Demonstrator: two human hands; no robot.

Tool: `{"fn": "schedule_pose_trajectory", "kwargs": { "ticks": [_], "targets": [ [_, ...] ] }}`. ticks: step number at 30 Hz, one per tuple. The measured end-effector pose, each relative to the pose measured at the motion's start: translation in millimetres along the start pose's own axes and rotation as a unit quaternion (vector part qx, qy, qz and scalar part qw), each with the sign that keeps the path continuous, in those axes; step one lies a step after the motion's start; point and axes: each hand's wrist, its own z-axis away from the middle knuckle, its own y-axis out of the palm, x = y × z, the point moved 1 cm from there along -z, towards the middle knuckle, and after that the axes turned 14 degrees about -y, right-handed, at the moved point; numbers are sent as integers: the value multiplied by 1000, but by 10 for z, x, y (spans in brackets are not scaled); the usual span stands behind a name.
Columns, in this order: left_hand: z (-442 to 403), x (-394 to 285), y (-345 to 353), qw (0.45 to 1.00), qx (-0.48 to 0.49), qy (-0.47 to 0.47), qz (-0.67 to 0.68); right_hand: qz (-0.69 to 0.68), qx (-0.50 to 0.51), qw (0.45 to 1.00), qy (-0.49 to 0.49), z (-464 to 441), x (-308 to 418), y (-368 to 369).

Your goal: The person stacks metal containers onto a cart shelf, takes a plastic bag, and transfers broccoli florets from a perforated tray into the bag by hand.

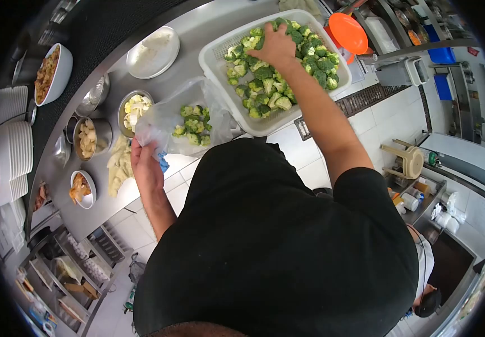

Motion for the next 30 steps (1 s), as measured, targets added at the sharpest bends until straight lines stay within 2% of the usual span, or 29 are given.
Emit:
{"fn": "schedule_pose_trajectory", "kwargs": {
  "ticks": [2,4,8,10,13,17,19,22,24,28,30],
  "targets": [
    [26,-29,32,999,-43,-4,6,26,37,999,9,87,84,45],
    [23,-45,96,996,-84,10,6,-7,38,999,11,114,15,66],
    [80,-99,171,997,-78,14,25,-77,12,997,4,78,-91,158],
    [131,-128,255,997,-74,11,25,-78,12,997,7,41,-146,159],
    [107,-120,257,996,-66,60,-16,-64,-6,998,-10,58,-229,253],
    [232,-226,440,997,-8,74,20,-73,-9,997,-22,141,-270,228],
    [296,-290,524,998,33,55,-4,-121,-25,992,-17,201,-286,94],
    [379,-324,705,994,-15,-6,-105,-156,-62,985,-36,313,-401,-14],
    [390,-339,713,994,-1,-7,-105,-208,-92,971,-72,384,-517,-126],
    [412,-384,690,996,20,-8,-82,-352,-98,926,-95,551,-536,-555],
    [451,-421,727,995,36,-16,-87,-380,-83,914,-115,527,-458,-680]
  ]
}}
